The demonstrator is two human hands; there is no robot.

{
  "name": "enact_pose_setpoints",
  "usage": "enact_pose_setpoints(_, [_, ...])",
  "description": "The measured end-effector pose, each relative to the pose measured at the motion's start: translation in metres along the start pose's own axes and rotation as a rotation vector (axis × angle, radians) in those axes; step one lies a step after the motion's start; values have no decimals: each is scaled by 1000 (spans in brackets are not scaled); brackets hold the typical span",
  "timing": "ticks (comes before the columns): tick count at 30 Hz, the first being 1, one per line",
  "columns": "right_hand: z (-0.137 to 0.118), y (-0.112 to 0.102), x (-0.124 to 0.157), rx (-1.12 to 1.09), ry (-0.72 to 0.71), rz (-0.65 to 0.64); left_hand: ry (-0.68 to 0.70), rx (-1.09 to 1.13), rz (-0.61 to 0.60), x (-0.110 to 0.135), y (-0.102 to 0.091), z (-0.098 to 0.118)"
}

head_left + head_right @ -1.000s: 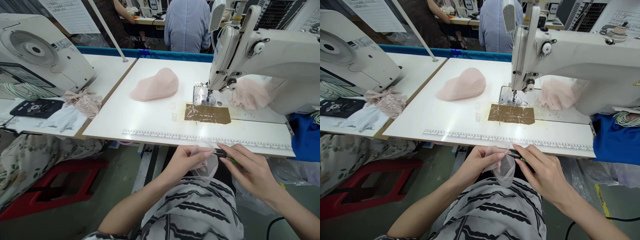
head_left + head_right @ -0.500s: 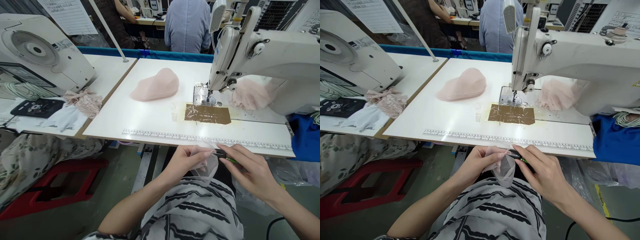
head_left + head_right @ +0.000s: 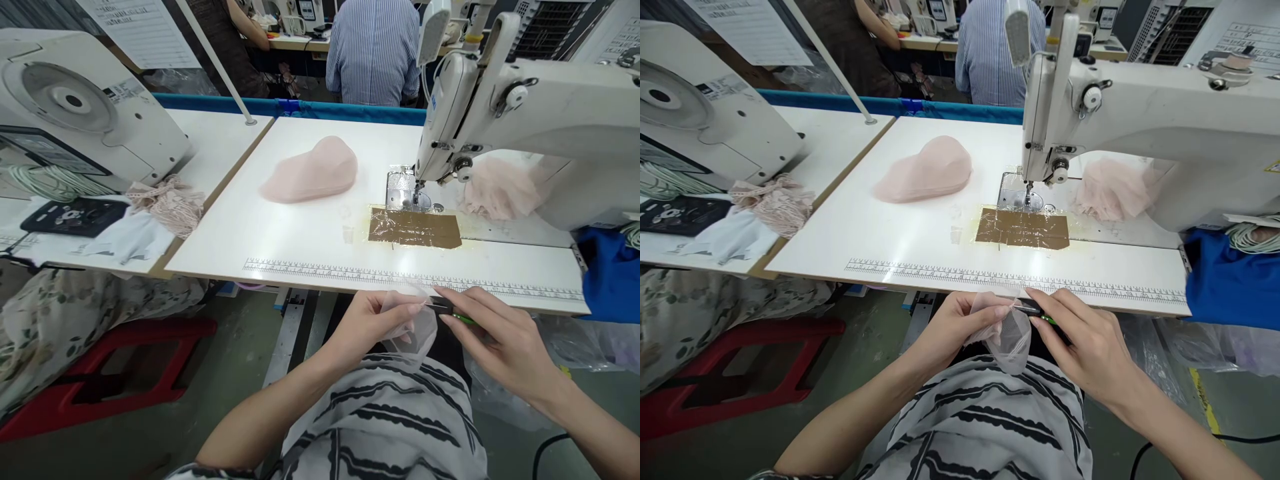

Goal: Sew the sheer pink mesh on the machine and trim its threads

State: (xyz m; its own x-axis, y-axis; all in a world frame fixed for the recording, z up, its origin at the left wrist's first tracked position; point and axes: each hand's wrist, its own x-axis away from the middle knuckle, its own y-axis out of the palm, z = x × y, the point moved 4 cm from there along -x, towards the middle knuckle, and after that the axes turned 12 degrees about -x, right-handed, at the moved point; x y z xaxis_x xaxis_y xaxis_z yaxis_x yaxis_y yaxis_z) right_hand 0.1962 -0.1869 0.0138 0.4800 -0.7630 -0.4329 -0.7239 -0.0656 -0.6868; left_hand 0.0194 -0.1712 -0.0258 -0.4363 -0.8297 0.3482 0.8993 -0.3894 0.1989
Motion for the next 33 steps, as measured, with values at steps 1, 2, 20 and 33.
enact_pose_setpoints(1, [0, 0, 0, 0, -3, 0, 2, 2, -2, 0, 0, 0])
enact_pose_setpoints(2, [0, 0, 0, 0, -9, -1, 4, 4, -3, 0, 0, 0])
enact_pose_setpoints(20, [2, 1, 1, -30, 5, 10, 14, -1, -19, 0, 1, 0])
enact_pose_setpoints(33, [4, 5, 4, -62, 45, -6, 24, 22, -27, 0, 3, 3])
